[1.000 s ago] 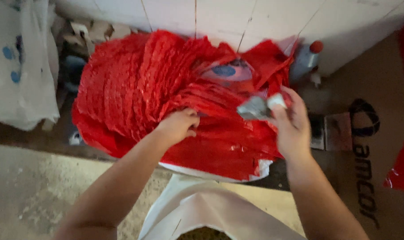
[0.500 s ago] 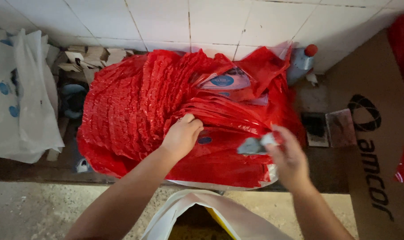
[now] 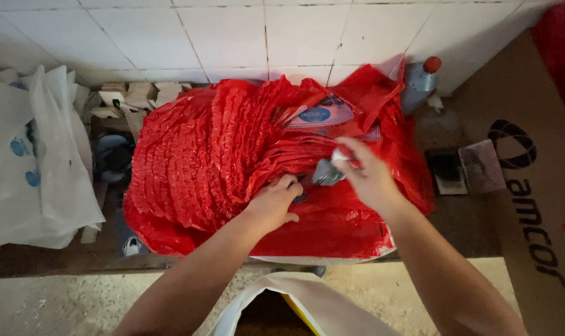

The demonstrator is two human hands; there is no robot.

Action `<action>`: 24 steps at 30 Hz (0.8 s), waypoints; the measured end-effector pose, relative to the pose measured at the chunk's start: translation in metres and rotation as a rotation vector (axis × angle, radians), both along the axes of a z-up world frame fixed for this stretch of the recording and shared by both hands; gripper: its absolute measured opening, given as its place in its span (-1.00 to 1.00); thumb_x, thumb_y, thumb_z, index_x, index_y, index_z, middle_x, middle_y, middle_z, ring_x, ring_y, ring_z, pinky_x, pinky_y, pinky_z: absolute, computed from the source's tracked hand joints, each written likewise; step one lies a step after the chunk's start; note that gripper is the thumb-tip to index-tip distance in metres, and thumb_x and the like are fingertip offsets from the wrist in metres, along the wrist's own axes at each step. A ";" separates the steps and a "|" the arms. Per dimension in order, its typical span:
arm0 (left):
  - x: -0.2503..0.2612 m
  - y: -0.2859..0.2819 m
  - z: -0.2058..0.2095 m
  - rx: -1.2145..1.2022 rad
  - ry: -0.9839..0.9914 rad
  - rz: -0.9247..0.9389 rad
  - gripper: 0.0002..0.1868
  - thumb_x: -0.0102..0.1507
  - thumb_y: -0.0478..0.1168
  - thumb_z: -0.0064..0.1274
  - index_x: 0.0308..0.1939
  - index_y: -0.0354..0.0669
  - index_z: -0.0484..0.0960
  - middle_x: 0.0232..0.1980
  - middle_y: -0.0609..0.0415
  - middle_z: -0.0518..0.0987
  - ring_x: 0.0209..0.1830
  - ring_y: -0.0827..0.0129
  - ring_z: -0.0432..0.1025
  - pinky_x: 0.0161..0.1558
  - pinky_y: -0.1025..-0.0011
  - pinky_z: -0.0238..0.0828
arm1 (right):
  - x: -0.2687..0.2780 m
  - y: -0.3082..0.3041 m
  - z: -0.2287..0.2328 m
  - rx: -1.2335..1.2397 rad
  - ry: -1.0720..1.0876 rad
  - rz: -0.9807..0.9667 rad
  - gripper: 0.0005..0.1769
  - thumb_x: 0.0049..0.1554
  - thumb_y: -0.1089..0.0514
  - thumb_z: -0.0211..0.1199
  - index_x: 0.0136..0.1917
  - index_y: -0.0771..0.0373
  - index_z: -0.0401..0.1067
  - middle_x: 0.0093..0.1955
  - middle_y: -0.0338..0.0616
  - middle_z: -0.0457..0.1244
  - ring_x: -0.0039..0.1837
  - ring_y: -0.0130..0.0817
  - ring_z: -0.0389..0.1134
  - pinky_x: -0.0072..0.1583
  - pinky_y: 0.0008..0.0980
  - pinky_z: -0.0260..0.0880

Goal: The person is stamping a stack of red plastic bags one by one using a hand stamp.

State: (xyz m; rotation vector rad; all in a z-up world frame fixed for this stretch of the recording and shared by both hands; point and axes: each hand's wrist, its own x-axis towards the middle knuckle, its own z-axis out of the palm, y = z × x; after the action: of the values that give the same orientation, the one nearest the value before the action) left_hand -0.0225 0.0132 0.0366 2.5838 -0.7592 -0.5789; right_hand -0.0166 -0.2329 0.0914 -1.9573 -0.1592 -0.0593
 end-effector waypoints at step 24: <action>0.027 0.000 -0.001 -0.333 -0.159 0.454 -0.81 0.46 -0.02 -0.20 -0.03 0.03 0.44 -0.09 -0.07 0.50 -0.03 -0.06 0.53 -0.11 0.04 0.56 | -0.025 0.010 -0.076 -0.554 -0.503 0.082 -0.45 0.18 0.10 0.35 0.43 0.11 0.37 0.16 -0.03 0.33 0.22 -0.05 0.40 0.23 -0.14 0.43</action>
State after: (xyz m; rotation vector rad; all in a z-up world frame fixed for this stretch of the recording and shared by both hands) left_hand 0.0047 0.0135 0.0358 2.3885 -0.2622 -0.0973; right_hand -0.0412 -0.2228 0.0154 -2.4500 -0.6416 -0.5013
